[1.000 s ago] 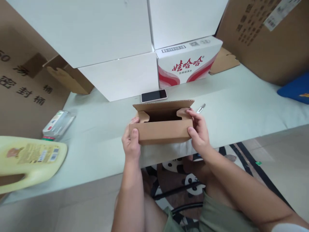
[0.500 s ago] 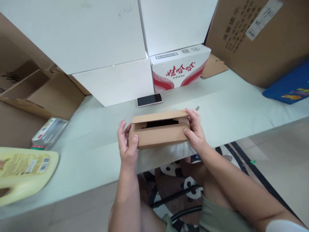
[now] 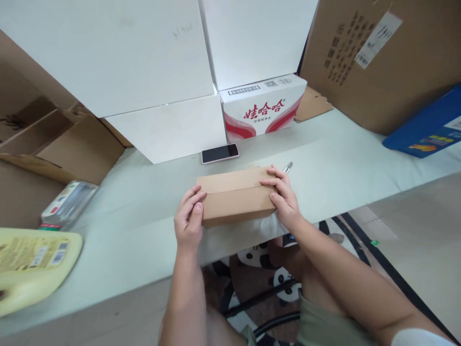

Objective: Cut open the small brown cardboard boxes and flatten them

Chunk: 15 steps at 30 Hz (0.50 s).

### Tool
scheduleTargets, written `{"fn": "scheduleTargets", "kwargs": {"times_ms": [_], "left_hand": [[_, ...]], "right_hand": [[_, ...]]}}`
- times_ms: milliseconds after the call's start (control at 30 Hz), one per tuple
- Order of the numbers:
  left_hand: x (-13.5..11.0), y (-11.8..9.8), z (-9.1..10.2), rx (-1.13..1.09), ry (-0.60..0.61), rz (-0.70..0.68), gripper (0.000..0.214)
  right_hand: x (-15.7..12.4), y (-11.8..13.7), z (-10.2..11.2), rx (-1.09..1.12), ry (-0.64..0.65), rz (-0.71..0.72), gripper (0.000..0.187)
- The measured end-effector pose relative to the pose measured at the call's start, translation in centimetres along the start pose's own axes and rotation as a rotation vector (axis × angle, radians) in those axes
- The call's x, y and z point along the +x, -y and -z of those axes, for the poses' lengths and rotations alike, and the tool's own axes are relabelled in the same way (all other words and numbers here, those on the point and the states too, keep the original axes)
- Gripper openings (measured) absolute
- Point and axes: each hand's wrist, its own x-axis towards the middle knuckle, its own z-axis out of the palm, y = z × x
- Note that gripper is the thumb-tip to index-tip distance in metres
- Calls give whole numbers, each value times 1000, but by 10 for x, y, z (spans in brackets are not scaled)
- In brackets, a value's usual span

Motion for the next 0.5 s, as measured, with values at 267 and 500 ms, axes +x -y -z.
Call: {"fn": "scheduleTargets", "kwargs": {"times_ms": [267, 500], "left_hand": [[3, 2, -4, -111, -117, 112, 19], [16, 22, 19, -393, -421, 387, 19]], "right_hand": [[-10, -12, 2, 125, 20, -108, 54], [-12, -18, -10, 167, 115, -307, 70]]}}
